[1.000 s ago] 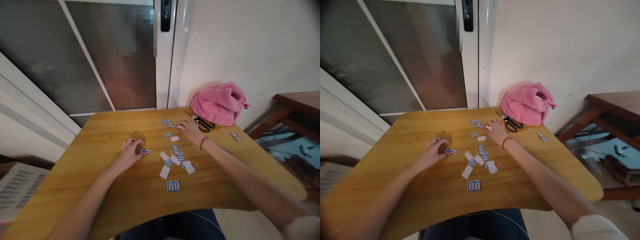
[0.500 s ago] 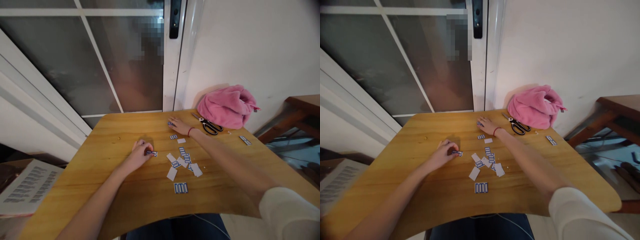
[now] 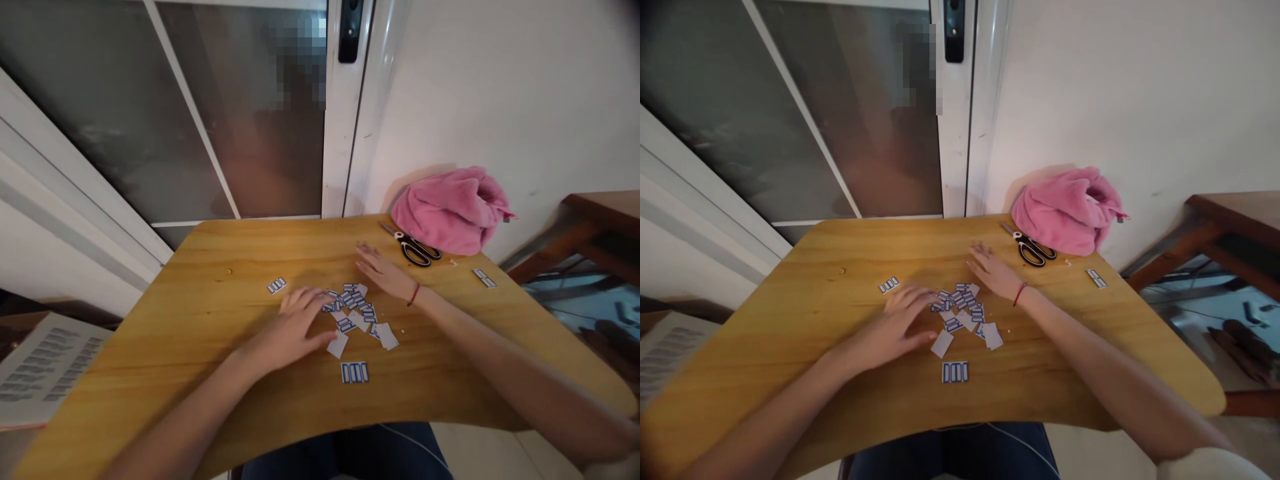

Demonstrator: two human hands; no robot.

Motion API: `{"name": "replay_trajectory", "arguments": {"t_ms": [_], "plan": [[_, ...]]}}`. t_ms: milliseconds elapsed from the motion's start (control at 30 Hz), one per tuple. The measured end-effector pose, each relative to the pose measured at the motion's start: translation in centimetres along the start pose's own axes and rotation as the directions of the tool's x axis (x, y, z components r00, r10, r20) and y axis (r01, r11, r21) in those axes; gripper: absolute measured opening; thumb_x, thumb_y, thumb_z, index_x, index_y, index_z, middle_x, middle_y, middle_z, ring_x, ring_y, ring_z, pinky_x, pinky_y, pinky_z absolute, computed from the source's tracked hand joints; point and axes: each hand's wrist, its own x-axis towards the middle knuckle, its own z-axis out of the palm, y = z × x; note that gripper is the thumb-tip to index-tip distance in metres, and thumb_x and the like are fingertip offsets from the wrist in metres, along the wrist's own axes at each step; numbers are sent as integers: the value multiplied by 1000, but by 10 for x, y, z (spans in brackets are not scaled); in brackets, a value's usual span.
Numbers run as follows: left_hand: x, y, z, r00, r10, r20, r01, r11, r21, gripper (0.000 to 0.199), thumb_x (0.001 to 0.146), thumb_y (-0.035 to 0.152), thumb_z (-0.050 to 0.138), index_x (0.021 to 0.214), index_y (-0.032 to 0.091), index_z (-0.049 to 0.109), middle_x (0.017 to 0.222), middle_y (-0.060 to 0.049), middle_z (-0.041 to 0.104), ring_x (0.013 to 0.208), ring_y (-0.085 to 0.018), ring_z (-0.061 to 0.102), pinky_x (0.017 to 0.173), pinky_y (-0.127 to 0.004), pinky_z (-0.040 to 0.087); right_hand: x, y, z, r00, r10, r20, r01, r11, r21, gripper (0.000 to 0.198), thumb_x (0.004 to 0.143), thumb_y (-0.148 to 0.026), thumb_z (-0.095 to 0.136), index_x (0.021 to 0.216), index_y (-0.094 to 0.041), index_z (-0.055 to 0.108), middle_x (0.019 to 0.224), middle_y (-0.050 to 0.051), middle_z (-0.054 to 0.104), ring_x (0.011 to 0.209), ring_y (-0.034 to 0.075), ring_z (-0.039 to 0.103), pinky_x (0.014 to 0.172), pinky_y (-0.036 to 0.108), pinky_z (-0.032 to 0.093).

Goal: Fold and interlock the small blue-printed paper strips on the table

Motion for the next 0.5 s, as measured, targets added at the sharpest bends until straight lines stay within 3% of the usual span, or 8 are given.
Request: {"name": "replay_trajectory", "arguments": {"t_ms": [67,133,233,300,400,500], "plan": [[-3,18,4,992,89,92,-85,995,-41,62,81,50,49,135,28,29,142,-6,31,132,-26,23,106,-48,21,-1,12,1,998,63,-6,-63,992,-108,58,89,-45,33,137,-13,33,144,12,26,136,25,15,111,50,11],[-5,31,10,968,185,170,-176,982,-68,73,79,53,49,140,27,18,147,-5,24,136,-24,16,110,-47,17,-7,10,4,999,5,51,1,992,-125,55,89,-43,34,134,-11,38,142,13,30,135,25,18,111,49,12],[-7,37,21,945,243,217,-233,970,-70,77,80,51,49,142,27,10,148,-5,21,137,-23,12,112,-44,13,-22,-12,0,966,-156,206,137,985,102,47,91,-41,29,134,-22,39,140,3,36,134,18,23,112,43,17],[-6,35,25,953,223,205,-219,975,-45,76,82,48,49,142,26,9,147,-5,22,137,-21,12,112,-43,13,-29,-25,-8,929,-173,327,67,948,311,44,93,-40,25,132,-27,41,138,-1,40,130,15,32,110,38,26],[-3,25,26,973,173,154,-179,984,22,70,83,45,47,141,26,14,146,-5,25,136,-22,14,112,-45,11,-34,-26,-17,974,-48,223,-54,903,427,43,90,-43,32,127,-25,47,131,2,48,121,17,44,103,37,36],[2,13,23,996,58,69,-65,993,94,59,86,43,42,139,25,23,144,-5,30,136,-22,17,112,-47,11,-37,-16,-14,1000,22,22,-27,965,263,39,85,-43,46,118,-24,55,119,5,56,112,20,50,99,41,38]]}}
